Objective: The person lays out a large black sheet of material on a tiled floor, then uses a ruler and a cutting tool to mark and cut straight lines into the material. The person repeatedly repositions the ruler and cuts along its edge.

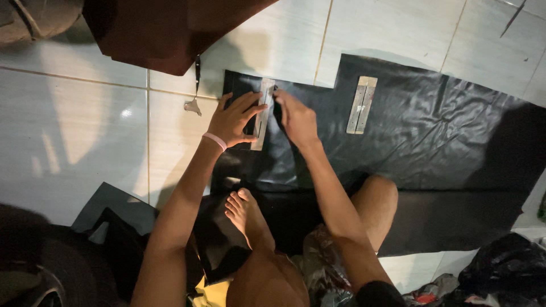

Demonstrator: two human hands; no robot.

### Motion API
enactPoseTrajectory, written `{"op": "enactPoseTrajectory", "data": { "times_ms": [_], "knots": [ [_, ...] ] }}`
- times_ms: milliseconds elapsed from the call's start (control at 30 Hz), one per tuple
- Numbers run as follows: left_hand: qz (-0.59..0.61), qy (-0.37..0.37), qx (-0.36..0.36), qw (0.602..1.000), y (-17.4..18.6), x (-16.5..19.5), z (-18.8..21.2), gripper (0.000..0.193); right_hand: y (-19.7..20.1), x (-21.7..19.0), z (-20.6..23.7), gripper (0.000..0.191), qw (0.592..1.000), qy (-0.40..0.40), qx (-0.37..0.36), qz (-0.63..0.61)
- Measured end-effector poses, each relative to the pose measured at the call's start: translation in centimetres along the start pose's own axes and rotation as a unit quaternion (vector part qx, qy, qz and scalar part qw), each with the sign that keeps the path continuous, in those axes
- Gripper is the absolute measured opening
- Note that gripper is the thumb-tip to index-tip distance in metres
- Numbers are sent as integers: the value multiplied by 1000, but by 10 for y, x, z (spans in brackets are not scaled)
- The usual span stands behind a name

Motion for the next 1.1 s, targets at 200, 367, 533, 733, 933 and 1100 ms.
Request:
{"op": "enactPoseTrajectory", "data": {
  "times_ms": [200, 367, 533, 733, 933, 1100],
  "knots": [
    [0, 9, -9, 1000, 0, 2, 0, 96, 10, -30, 84, 39, 981, 86, -169, -27],
    [1, 10, -3, 1000, 1, 2, 1, 97, 18, -41, 114, 49, 971, 33, -195, -133],
    [-4, 13, -16, 1000, 2, 3, 0, 98, 11, -38, 102, 48, 976, 59, -182, -102],
    [-6, 22, 3, 1000, 1, 4, -1, 115, 24, -24, 109, 26, 986, 10, -161, -45],
    [23, 39, 21, 999, -2, 2, -1, 126, 14, -7, 55, 24, 994, -49, -36, -88],
    [24, 54, 16, 998, -1, 5, -1, 128, -2, -7, 13, 21, 996, -41, -53, -53]
  ]
}}
Point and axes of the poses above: each hand's wrist, its own z-axis away from the middle knuckle, its own y-axis out of the back of the hand, x = y × z, the point moved 1 cm from there along -z, towards the middle knuckle
